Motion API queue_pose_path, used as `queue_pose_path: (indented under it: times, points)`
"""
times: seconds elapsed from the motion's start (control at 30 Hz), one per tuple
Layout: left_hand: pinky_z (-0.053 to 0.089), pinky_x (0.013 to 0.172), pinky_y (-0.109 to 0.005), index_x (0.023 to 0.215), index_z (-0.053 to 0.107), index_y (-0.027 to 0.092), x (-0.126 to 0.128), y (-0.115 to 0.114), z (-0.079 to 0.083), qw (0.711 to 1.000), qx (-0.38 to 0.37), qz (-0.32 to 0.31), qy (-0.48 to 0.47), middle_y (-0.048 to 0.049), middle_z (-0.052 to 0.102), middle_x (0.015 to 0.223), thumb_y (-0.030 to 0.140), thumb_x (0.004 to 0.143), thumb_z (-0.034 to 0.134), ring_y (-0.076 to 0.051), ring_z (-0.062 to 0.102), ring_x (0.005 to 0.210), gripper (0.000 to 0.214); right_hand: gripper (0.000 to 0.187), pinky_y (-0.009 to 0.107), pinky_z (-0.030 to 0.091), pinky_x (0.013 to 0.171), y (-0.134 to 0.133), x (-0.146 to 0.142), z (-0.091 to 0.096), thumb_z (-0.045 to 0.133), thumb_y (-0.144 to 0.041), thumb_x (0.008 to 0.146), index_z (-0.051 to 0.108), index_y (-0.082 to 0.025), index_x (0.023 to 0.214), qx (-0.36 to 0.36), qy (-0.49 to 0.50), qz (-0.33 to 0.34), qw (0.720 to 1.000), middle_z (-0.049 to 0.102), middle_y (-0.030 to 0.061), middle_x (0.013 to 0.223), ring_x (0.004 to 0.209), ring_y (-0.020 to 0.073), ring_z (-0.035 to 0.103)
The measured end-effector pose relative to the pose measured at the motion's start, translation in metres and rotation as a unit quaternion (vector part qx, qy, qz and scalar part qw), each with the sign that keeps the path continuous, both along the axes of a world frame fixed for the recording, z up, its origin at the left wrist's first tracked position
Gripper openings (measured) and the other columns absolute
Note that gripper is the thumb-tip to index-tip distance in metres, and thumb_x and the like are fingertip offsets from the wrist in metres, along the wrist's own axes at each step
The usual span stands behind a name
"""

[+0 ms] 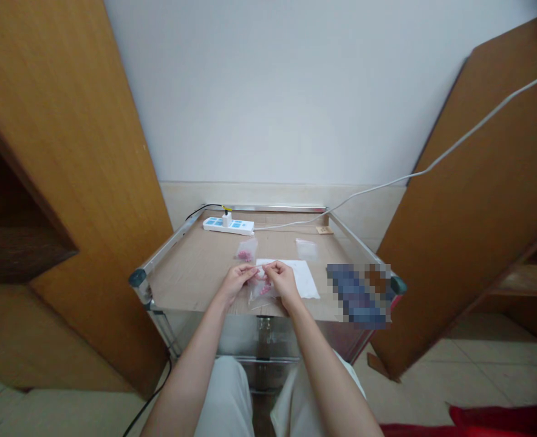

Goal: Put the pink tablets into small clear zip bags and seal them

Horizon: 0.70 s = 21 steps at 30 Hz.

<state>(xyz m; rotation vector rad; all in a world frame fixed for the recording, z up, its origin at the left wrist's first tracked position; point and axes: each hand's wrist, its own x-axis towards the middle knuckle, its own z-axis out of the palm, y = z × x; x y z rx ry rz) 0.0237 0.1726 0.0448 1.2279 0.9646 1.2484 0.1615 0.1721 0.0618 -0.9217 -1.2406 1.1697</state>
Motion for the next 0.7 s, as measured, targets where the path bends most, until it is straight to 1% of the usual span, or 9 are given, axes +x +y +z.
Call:
queue_pose_path:
  times: [0.23,0.37,0.5,0.6,0.7]
  points:
    - [0.036,0.050,-0.018,0.069,0.060,0.012,-0.0031,0.0013,-0.0026,1.000,-0.015,0.002,0.005,-0.0016,0.062,0.059,0.036,0.062,0.061,-0.007,0.050,0.049,0.024,0.022,0.020,0.033,0.044,-0.0012,0.0017,0.0018,0.058,-0.035,0.062,0.056,-0.014,0.058,-0.006,0.000,0.007,1.000,0.055,-0.0007,0.047,0.041,0.0082,0.044]
    - [0.036,0.051,-0.019,0.073,0.062,0.012,-0.0033,0.0035,-0.0054,1.000,-0.022,0.003,0.012,-0.0034,0.064,0.064,0.037,0.062,0.061,-0.008,0.051,0.050,0.027,0.024,0.020,0.033,0.045,-0.0008,0.0028,0.0003,0.058,-0.037,0.062,0.056,-0.013,0.057,0.000,0.005,0.001,1.000,0.055,-0.0006,0.047,0.042,0.0084,0.045]
    - [0.037,0.053,-0.020,0.076,0.061,0.012,-0.0026,0.0047,-0.0076,1.000,-0.006,0.007,0.013,-0.0049,0.065,0.070,0.038,0.063,0.060,-0.009,0.052,0.053,0.030,0.025,0.020,0.034,0.046,-0.0007,0.0031,-0.0006,0.058,-0.037,0.062,0.057,-0.013,0.057,-0.002,0.014,-0.004,1.000,0.056,0.0000,0.048,0.044,0.0091,0.046]
    - [0.038,0.053,-0.020,0.077,0.060,0.011,-0.0021,0.0035,-0.0062,1.000,-0.007,0.005,0.009,-0.0049,0.064,0.070,0.039,0.063,0.060,-0.009,0.052,0.054,0.031,0.025,0.021,0.035,0.047,-0.0005,0.0043,-0.0002,0.058,-0.038,0.062,0.058,-0.014,0.057,-0.001,0.014,-0.005,1.000,0.057,0.0005,0.050,0.045,0.0097,0.047]
    - [0.038,0.051,-0.019,0.077,0.060,0.012,-0.0017,0.0009,-0.0022,1.000,-0.015,0.003,0.002,-0.0039,0.064,0.068,0.040,0.062,0.060,-0.008,0.051,0.050,0.032,0.026,0.021,0.036,0.048,0.0001,0.0067,0.0007,0.057,-0.040,0.062,0.057,-0.014,0.055,0.000,0.008,-0.024,1.000,0.058,0.0010,0.049,0.046,0.0101,0.048]
